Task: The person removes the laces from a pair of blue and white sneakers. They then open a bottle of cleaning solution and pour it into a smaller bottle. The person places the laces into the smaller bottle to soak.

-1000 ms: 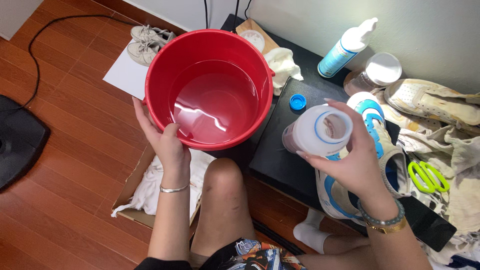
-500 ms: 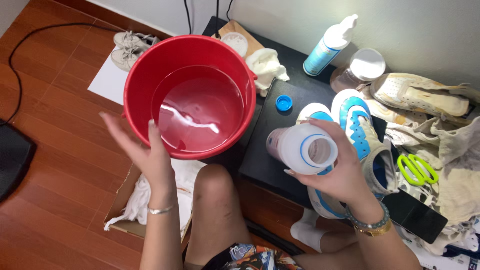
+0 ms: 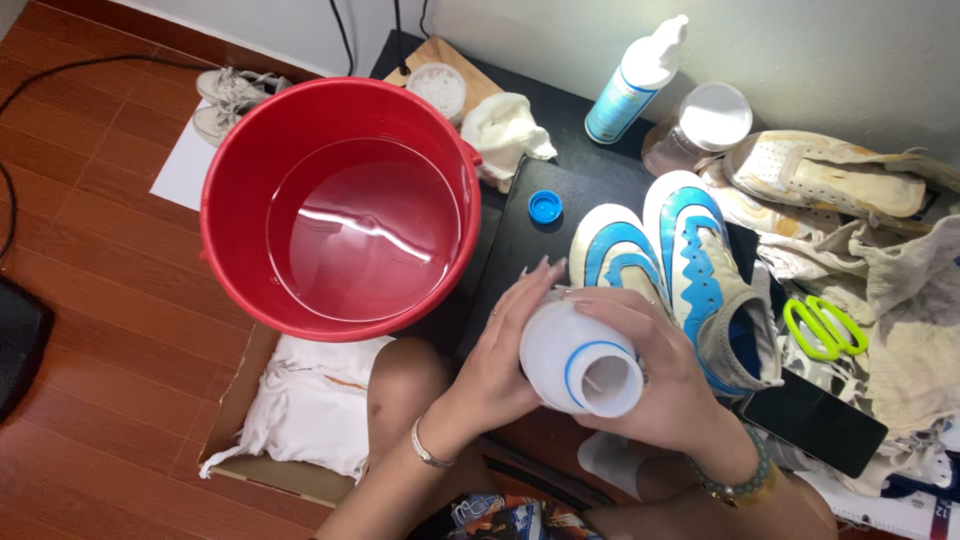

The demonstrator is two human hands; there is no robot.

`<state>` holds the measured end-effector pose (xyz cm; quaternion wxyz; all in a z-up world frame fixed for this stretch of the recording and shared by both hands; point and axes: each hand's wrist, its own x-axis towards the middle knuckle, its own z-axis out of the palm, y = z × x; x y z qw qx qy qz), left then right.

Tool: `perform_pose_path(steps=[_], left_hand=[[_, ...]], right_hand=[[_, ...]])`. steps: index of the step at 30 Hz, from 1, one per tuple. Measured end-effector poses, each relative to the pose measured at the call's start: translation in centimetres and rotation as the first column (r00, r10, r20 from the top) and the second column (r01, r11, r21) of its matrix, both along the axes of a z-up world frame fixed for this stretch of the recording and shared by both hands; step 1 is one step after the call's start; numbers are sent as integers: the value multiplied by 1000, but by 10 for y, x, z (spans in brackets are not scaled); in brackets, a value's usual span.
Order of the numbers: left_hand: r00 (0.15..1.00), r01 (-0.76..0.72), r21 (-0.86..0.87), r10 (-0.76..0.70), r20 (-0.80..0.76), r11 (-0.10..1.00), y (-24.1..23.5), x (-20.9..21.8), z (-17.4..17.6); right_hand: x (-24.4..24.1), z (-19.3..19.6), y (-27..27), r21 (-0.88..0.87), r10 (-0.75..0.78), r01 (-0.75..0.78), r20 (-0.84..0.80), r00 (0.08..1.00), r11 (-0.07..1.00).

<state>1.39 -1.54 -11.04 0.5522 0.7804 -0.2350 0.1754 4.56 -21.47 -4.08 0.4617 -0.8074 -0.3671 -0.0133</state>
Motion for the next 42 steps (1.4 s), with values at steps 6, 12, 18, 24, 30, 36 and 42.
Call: perform_pose_path(steps=[6, 12, 18, 24, 30, 36, 42], left_hand=[[992, 3, -26, 0, 124, 1000, -6, 1, -21], [994, 2, -24, 1, 110, 1000, -2, 11, -22], [988, -103, -101, 90, -128, 989, -12, 14, -28], [991, -100, -76, 93, -93, 992, -13, 18, -28], [990, -87, -96, 75, -121, 992, -14, 19, -24], [982, -78, -70, 65, -176, 995, -12, 21, -28], [977, -114, -78, 98, -189, 990, -13, 10, -27]], right_hand=[[2, 9, -12, -102, 165, -161, 34, 986, 982], [48, 16, -51, 128, 70, -15, -435, 898, 992], [205, -77, -78, 3, -448, 468, -285, 847, 884], [325, -161, -69, -152, -607, 610, 74, 792, 778], [352, -140, -49, -379, -665, 699, 240, 707, 606], [323, -112, -48, -320, -597, 683, 335, 729, 656], [260, -48, -66, 68, -668, 713, 420, 614, 698]])
